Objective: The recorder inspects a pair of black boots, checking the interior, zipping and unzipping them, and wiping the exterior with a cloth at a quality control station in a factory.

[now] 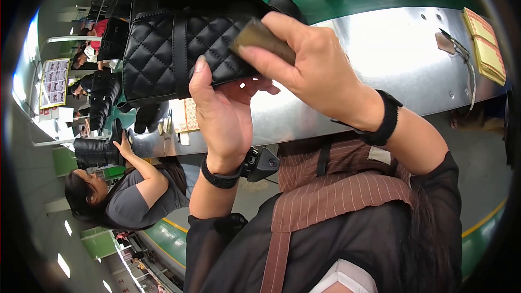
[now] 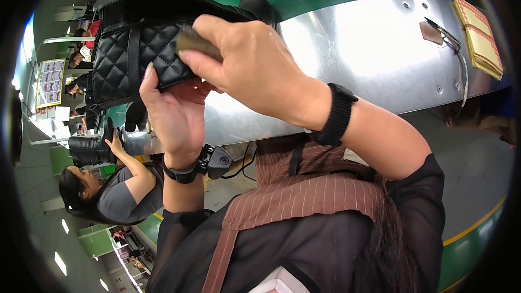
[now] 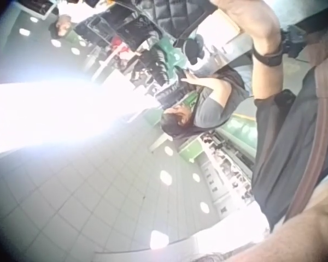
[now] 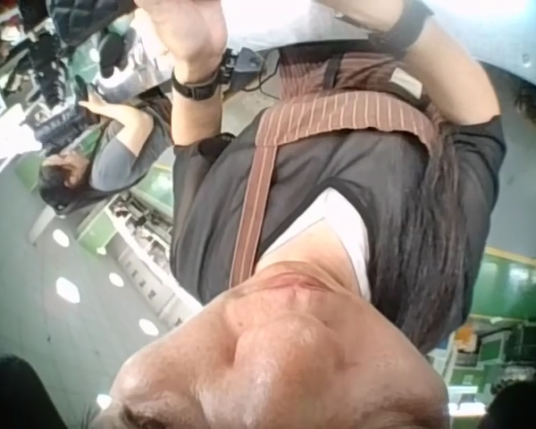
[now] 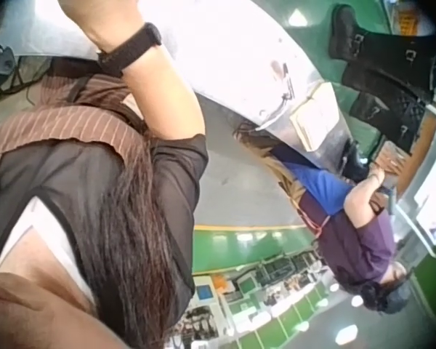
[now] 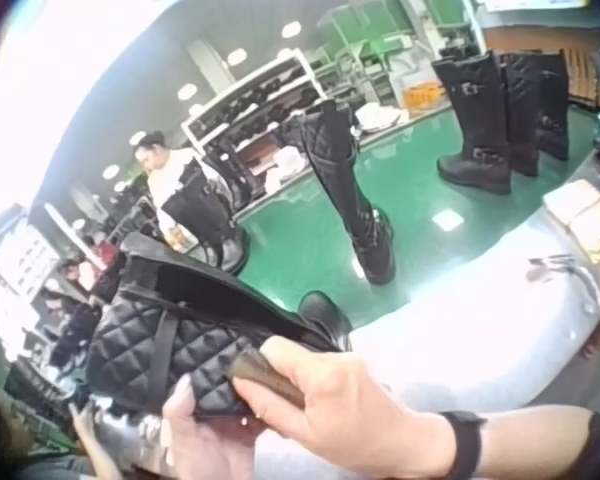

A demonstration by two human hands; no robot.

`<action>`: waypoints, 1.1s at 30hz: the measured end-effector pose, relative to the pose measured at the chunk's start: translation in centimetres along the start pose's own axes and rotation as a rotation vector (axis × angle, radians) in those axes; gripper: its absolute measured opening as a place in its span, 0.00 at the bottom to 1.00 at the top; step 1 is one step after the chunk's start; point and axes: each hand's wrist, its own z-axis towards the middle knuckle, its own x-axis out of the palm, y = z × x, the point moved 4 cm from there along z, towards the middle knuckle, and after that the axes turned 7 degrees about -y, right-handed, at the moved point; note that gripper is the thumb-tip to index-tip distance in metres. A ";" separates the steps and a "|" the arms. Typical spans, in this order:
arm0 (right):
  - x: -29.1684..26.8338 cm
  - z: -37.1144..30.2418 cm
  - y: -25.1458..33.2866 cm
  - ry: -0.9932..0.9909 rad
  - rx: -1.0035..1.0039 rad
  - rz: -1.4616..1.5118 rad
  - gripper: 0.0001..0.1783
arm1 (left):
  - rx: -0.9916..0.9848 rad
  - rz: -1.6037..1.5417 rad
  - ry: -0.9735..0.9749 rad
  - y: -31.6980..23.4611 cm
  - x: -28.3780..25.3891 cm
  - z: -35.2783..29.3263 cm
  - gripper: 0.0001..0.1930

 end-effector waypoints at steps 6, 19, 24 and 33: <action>-3.3 -1.3 0.3 0.282 -0.212 -0.265 0.14 | 0.037 0.080 -0.014 0.1 -1.4 -0.1 0.26; -11.5 -4.7 -4.2 0.128 0.276 -0.510 0.17 | 0.182 -0.041 -0.125 -0.3 -2.2 0.6 0.22; -23.2 -5.8 -8.3 -0.137 0.325 -0.997 0.23 | 0.144 -0.114 -0.066 -0.9 -3.6 3.1 0.23; -26.6 -8.6 -5.9 -0.179 0.157 -1.296 0.20 | 0.116 -0.316 -0.050 -3.6 -2.8 3.0 0.23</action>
